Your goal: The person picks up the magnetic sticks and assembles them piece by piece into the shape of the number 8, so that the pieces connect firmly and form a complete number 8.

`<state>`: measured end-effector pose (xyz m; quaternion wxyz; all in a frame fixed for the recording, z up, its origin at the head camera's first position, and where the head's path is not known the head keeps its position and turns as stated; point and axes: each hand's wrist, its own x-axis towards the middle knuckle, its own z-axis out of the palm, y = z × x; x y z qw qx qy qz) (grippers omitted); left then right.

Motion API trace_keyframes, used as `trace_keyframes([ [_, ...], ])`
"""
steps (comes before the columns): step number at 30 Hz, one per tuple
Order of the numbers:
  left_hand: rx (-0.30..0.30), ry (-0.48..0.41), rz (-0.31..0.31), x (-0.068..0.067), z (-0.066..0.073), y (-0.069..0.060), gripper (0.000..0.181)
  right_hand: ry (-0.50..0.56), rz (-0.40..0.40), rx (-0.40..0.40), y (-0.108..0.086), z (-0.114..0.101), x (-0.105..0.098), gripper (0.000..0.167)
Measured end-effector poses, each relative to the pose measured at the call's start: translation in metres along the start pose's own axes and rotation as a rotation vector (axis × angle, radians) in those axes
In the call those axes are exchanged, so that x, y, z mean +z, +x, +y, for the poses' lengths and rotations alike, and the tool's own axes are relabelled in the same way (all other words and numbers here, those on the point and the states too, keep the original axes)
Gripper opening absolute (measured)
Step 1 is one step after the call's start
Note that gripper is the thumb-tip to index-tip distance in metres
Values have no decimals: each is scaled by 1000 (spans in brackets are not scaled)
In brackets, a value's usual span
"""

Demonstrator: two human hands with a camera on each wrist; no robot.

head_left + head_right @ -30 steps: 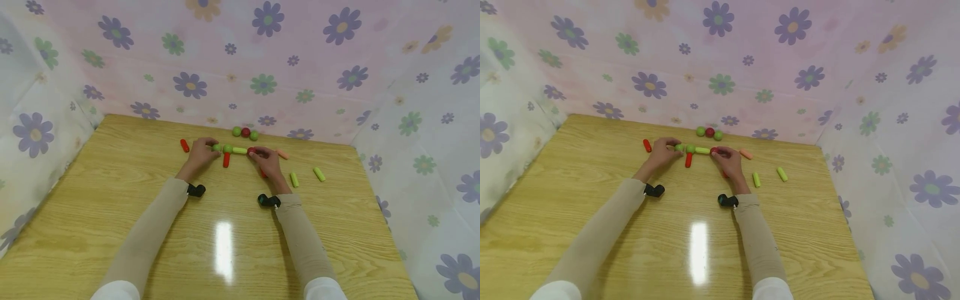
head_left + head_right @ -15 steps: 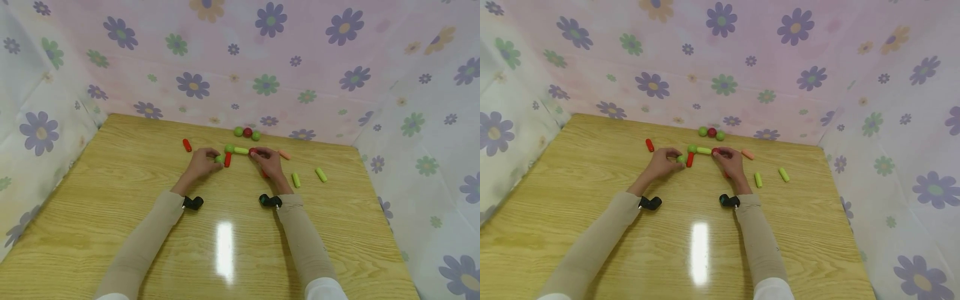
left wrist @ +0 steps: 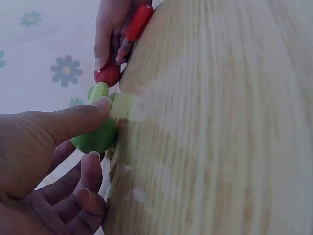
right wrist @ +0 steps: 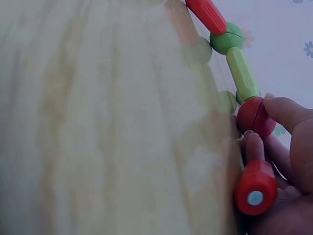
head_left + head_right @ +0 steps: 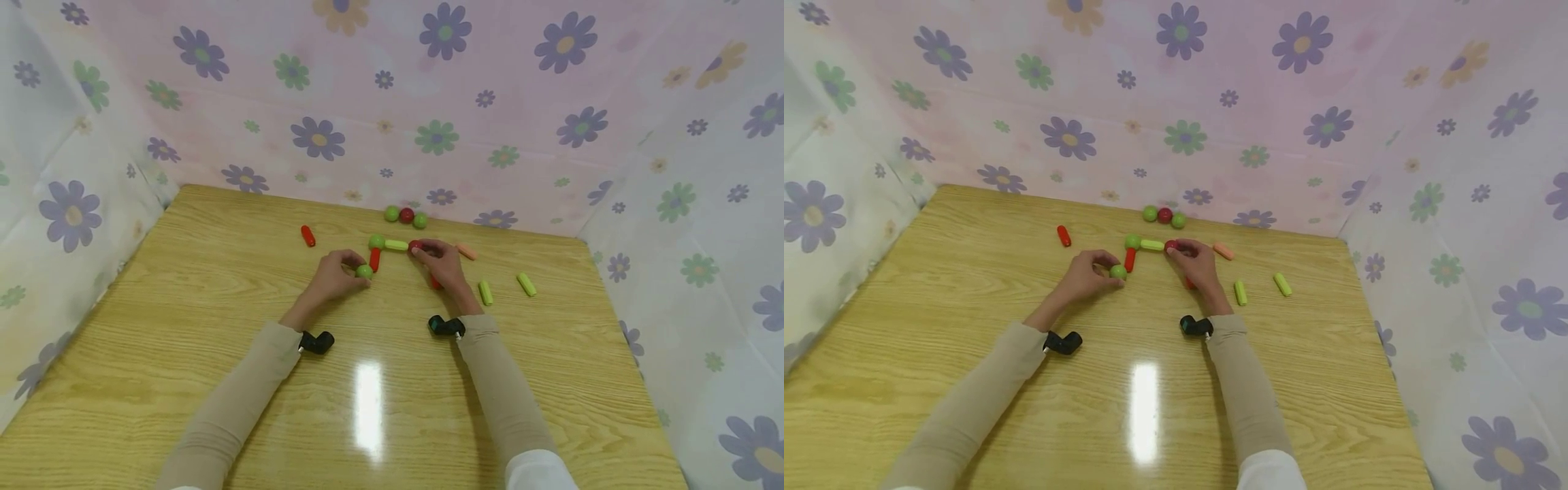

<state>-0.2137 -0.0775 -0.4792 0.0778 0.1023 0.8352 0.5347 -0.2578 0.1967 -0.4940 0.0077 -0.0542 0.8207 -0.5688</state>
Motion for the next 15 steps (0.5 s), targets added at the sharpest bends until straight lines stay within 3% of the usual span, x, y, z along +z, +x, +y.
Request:
trace_keyframes([
  [7, 7, 6, 8, 5, 2, -2, 34, 15, -10, 26, -2, -7, -2, 43],
  [15, 40, 31, 35, 7, 4, -5, 35, 34, 142, -143, -3, -26, 14, 30],
])
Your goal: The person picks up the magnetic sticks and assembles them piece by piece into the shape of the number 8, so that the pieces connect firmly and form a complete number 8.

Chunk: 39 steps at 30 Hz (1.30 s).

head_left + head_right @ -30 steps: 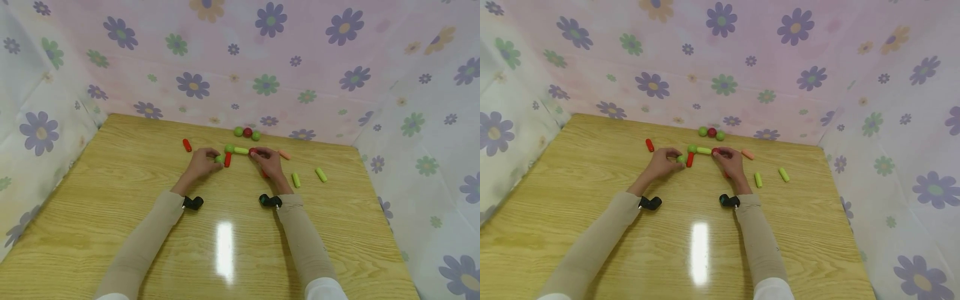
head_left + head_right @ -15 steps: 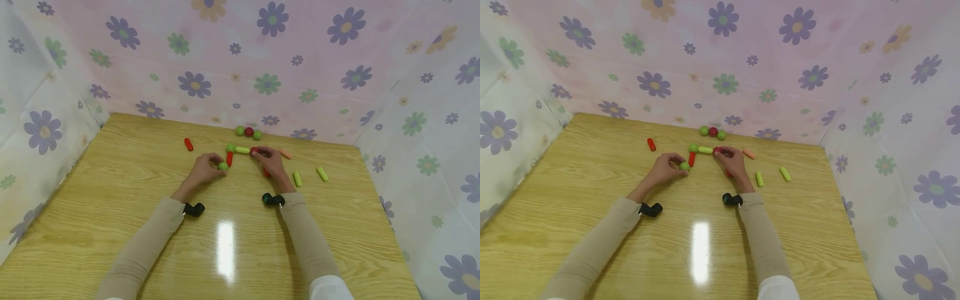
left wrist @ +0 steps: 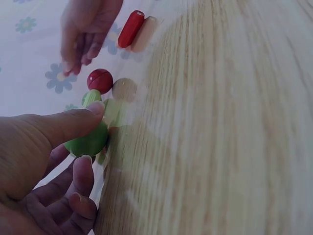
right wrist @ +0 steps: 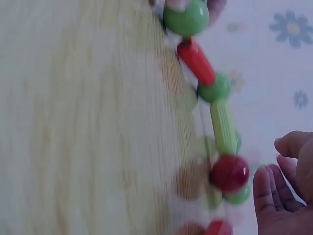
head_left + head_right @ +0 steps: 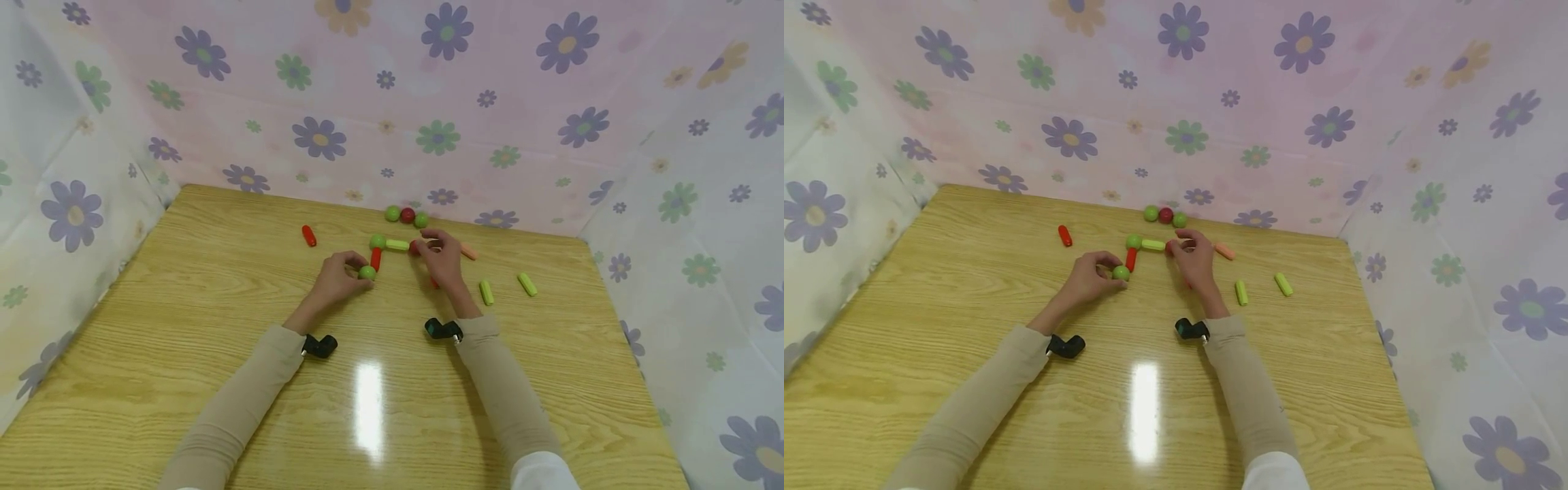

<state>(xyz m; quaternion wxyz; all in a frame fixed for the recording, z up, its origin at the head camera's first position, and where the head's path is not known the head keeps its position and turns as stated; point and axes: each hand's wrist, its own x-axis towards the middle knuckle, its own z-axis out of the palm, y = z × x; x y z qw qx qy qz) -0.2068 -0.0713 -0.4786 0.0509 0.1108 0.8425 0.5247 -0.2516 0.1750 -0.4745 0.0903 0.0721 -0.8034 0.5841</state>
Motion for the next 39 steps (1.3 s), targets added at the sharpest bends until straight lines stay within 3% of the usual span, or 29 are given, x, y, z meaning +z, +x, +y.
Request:
trace_keyframes([
  [4, 12, -5, 14, 1, -2, 1, 36, -30, -56, -31, -8, -25, 16, 25],
  [8, 3, -3, 24, 3, -3, 2, 36, -96, -185, 1, -10, -24, 32, 23],
  [11, -8, 5, 28, 3, -2, 1, 35, -135, -287, 46, -8, -11, 41, 26],
  [14, -16, 7, 29, 4, -3, 1, 34, -187, -333, 97, -9, -15, 46, 28],
  [24, -33, -9, 33, 3, -3, -1, 38, -297, -302, 193, -2, -21, 57, 33],
  [39, -29, -14, 66, 7, -3, -2, 39, -295, -248, 364, 6, -31, 68, 45],
])
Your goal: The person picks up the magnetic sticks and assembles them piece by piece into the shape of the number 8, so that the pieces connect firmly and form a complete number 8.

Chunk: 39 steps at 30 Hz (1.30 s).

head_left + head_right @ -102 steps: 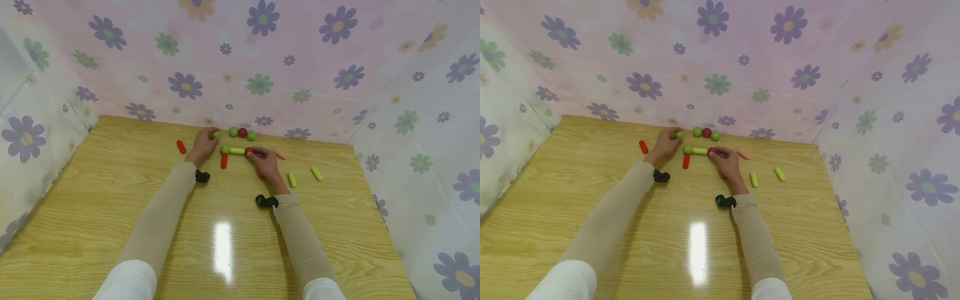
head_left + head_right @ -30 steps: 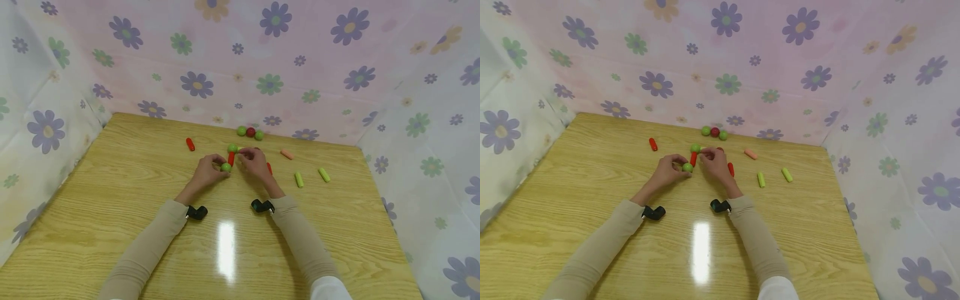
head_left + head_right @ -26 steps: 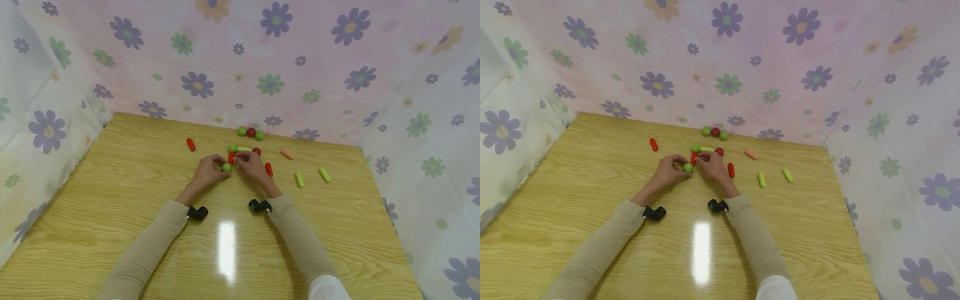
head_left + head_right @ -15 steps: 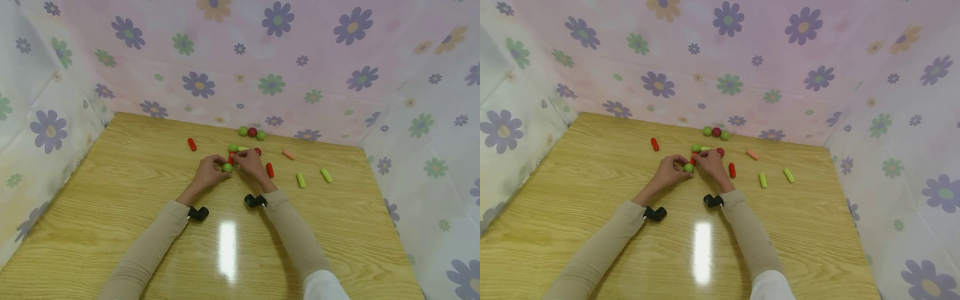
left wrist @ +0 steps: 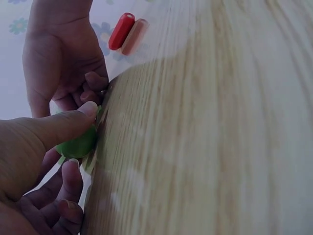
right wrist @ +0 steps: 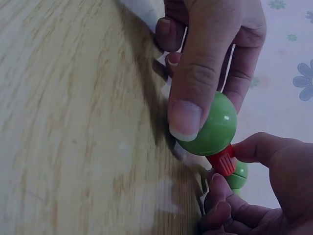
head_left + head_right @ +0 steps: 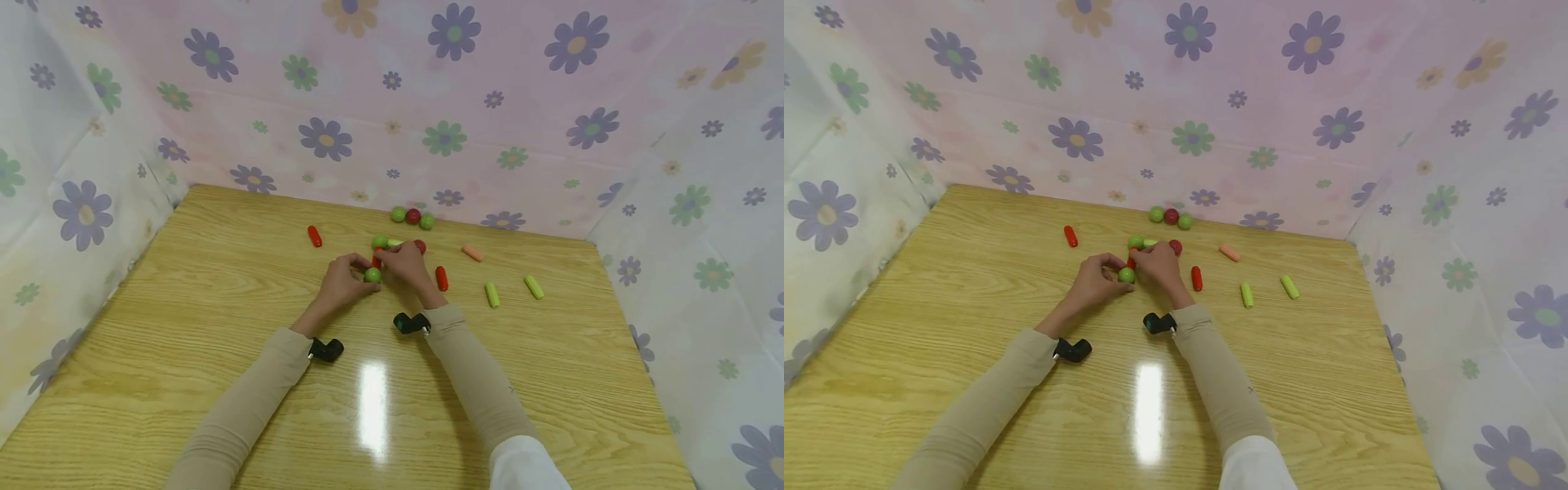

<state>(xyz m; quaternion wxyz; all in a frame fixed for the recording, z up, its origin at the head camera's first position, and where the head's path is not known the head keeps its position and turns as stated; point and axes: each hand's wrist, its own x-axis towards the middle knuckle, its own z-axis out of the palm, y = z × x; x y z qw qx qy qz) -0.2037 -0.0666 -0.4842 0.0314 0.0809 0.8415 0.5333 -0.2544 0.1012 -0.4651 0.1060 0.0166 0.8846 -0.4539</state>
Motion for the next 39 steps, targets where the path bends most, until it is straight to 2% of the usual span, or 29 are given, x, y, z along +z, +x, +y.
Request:
trace_keyframes([
  [5, -3, 1, 15, 3, 1, 0, 38, 26, -1, -2, 0, 1, -3, 45],
  [10, -2, 17, 26, 5, 2, 2, 37, 54, -12, -38, -3, 4, -7, 40],
  [14, -3, 30, 36, 7, 2, 3, 37, 77, -44, -67, -6, 5, -11, 34],
  [21, -6, 30, 56, 6, 4, 3, 35, 82, -95, -89, -7, 9, -13, 34],
  [28, 7, 35, 46, 5, 3, 3, 35, 141, -144, -159, -9, 14, -17, 33],
  [34, -12, -12, 15, 2, 6, 1, 30, 91, -183, -189, -17, 17, -30, 34],
  [39, -9, -20, 10, 3, 6, 0, 30, 74, -164, -225, -27, 20, -48, 36],
])
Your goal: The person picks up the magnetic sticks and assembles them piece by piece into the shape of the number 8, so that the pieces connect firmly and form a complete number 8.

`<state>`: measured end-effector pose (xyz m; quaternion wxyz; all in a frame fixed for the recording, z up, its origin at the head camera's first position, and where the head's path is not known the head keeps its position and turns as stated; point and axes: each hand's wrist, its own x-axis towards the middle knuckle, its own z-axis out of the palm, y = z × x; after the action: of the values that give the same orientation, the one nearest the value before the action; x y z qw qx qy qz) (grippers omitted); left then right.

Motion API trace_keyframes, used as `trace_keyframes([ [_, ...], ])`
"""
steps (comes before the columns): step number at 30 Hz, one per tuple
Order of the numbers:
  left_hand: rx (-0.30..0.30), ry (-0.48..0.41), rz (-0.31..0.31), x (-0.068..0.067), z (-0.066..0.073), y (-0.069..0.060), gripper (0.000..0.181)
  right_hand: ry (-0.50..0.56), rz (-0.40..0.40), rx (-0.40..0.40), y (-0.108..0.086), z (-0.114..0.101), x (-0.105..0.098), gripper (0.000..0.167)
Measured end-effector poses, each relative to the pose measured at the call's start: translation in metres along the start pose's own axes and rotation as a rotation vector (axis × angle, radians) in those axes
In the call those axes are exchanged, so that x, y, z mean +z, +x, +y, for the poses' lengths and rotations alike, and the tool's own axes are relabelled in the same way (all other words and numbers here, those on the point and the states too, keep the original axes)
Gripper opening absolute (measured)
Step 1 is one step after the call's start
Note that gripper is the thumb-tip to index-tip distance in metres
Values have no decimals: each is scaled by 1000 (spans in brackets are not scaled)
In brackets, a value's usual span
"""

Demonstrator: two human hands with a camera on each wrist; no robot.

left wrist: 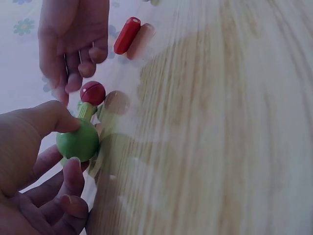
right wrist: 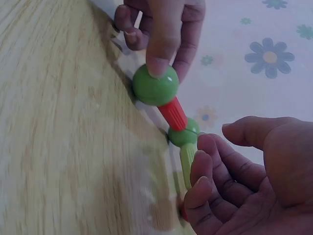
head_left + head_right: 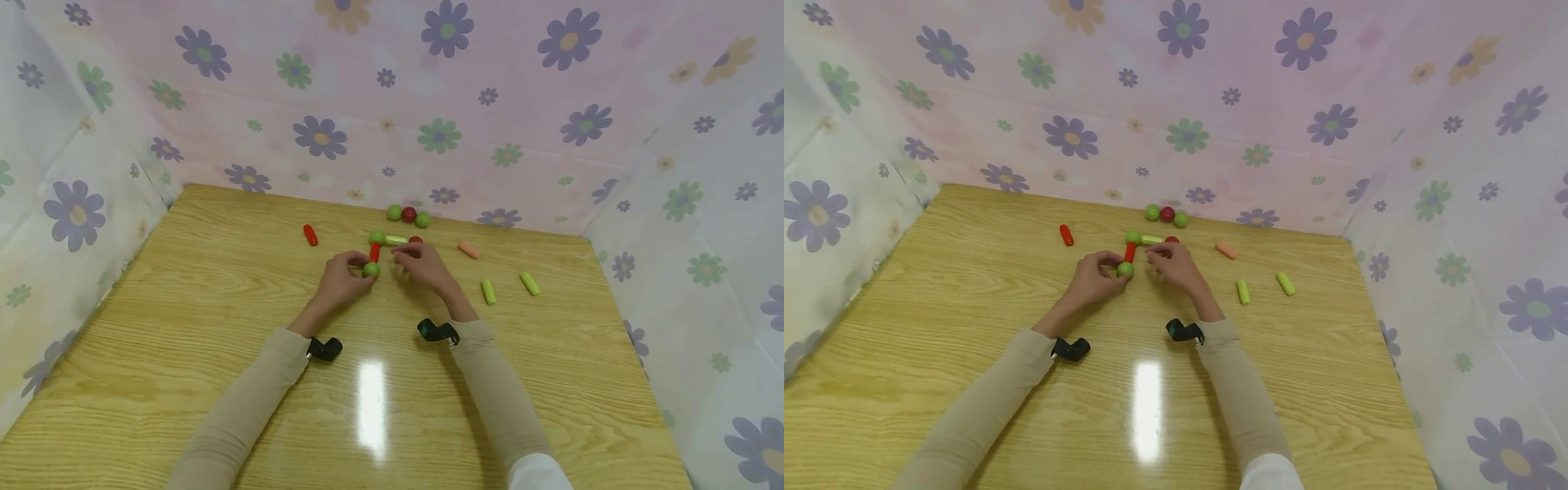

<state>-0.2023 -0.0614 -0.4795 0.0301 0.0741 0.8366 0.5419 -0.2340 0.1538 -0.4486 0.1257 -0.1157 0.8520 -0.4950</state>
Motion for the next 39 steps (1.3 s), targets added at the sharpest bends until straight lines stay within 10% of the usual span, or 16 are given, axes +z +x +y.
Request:
trace_keyframes([
  [23, 32, -23, -7, 5, -3, 1, 30, 33, 212, -23, -32, 42, -49, 33],
  [39, 8, -7, 20, 6, 0, 1, 27, -65, 153, 116, -44, 52, -52, 42],
])
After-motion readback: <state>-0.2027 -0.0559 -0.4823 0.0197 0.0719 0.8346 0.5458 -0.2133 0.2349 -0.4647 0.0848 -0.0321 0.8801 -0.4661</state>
